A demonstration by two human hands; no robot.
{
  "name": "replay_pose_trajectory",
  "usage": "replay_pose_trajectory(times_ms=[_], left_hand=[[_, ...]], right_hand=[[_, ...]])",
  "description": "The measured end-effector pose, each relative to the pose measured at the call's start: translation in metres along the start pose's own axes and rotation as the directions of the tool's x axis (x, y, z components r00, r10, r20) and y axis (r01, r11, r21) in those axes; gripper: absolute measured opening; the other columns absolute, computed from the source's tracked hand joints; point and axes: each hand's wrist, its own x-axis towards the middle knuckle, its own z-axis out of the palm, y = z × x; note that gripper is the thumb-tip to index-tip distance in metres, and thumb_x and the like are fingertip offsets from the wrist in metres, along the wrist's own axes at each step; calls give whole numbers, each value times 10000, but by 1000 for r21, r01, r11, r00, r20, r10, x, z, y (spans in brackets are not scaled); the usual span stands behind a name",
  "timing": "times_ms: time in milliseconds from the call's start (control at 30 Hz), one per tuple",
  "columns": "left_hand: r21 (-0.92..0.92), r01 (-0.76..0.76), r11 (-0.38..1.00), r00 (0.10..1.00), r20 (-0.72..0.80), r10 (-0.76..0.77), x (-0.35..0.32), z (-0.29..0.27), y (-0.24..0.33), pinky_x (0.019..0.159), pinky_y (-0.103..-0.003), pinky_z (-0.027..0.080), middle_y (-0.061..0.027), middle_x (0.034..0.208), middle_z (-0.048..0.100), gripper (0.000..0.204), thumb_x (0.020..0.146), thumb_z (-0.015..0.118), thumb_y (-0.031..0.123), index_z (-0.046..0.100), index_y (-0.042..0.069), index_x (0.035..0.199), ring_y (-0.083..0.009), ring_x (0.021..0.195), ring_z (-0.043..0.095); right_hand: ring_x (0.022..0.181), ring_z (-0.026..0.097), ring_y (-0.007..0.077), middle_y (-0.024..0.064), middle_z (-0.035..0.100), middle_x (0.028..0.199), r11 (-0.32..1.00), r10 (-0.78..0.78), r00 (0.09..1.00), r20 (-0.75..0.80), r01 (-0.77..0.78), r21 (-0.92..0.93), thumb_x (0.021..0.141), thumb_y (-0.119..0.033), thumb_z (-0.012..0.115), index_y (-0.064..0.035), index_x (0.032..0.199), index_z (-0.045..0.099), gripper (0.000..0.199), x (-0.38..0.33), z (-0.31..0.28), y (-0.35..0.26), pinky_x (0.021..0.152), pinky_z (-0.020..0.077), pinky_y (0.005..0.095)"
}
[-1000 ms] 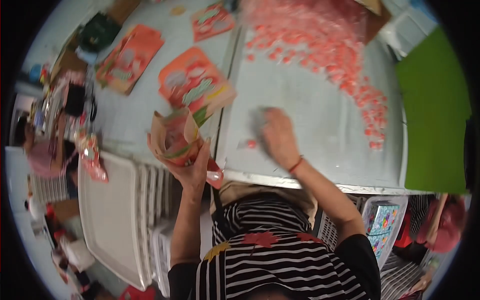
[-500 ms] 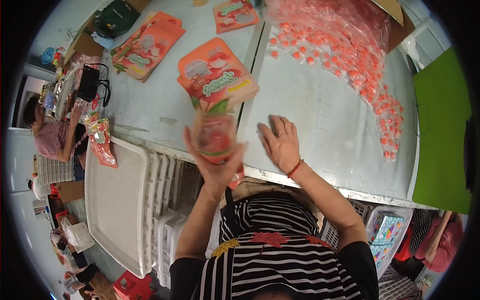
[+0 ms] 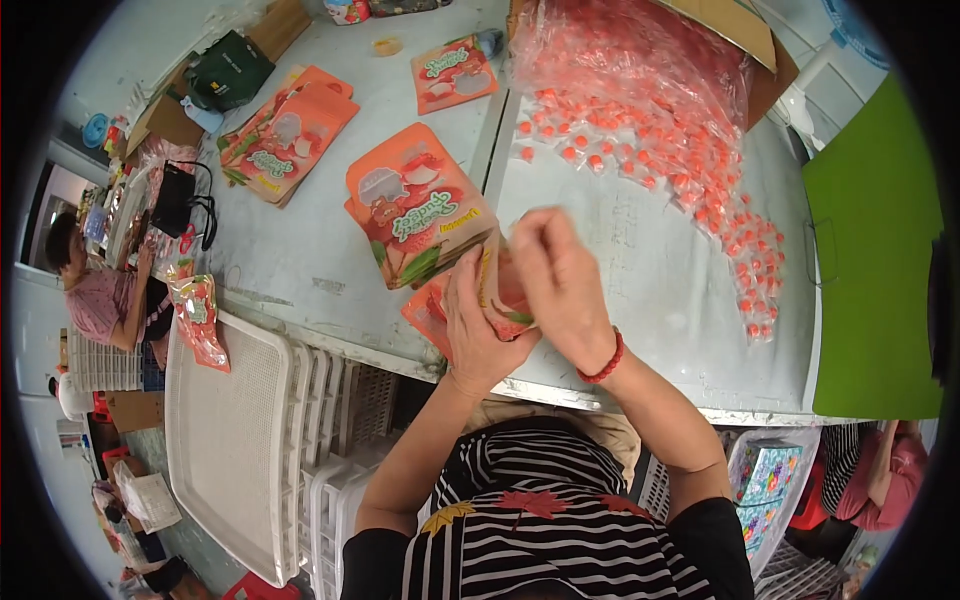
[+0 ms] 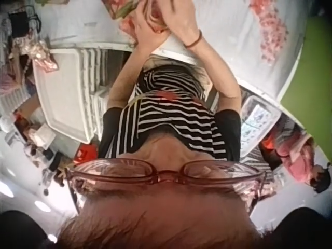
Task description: Filling retail pouches with individually wrapped candy items from a bulk box and placing them in a tray.
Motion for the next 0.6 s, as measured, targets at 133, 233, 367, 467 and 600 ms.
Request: replay_pose_trajectory(times_ms=[133,233,367,467,600], left_hand=[[31,-11,999,1000,-26,12,-4,4,-3,1003,-493,341,-218,1347,415,994,625,823,268,258,-47,1380,-401,1187,438],[48,149,988,987,57,-152,-2,11,-4,990,-494,358,-222,1319,433,971,630,821,285,277,-47,1363,-406,1168,451],[-104,153,983,986,-58,-159,5,8,7,970,-447,387,-231,1311,419,1001,652,821,310,215,-47,1365,-389,1161,466],[-336,228,914,965,-44,-257,14,12,21,976,-429,378,-238,1311,405,1049,642,833,277,166,-41,1385,-366,1190,445],[-461,82,884,993,-35,-110,18,6,13,1024,-423,351,-229,1366,345,1145,602,867,241,102,-23,1413,-328,1271,373]], right_hand=[[827,581,346,186,570,951,950,-76,984,164,122,-287,928,-166,535,9,986,534,185,-13,-5,-4,730,481,381],[918,556,366,199,568,1022,866,-168,947,272,274,-418,872,-204,613,11,1025,563,269,-22,-7,-6,807,454,415],[987,501,376,202,567,1081,607,-352,876,331,482,-632,733,-249,739,1,1089,594,459,-23,-15,-34,898,394,445],[884,527,315,130,582,998,618,-389,865,317,500,-607,685,-150,758,-26,1012,621,376,-29,-16,-11,802,435,406],[735,563,244,66,545,789,711,-387,803,453,573,-407,657,-38,706,-46,875,622,234,-6,-44,-16,627,472,340]])
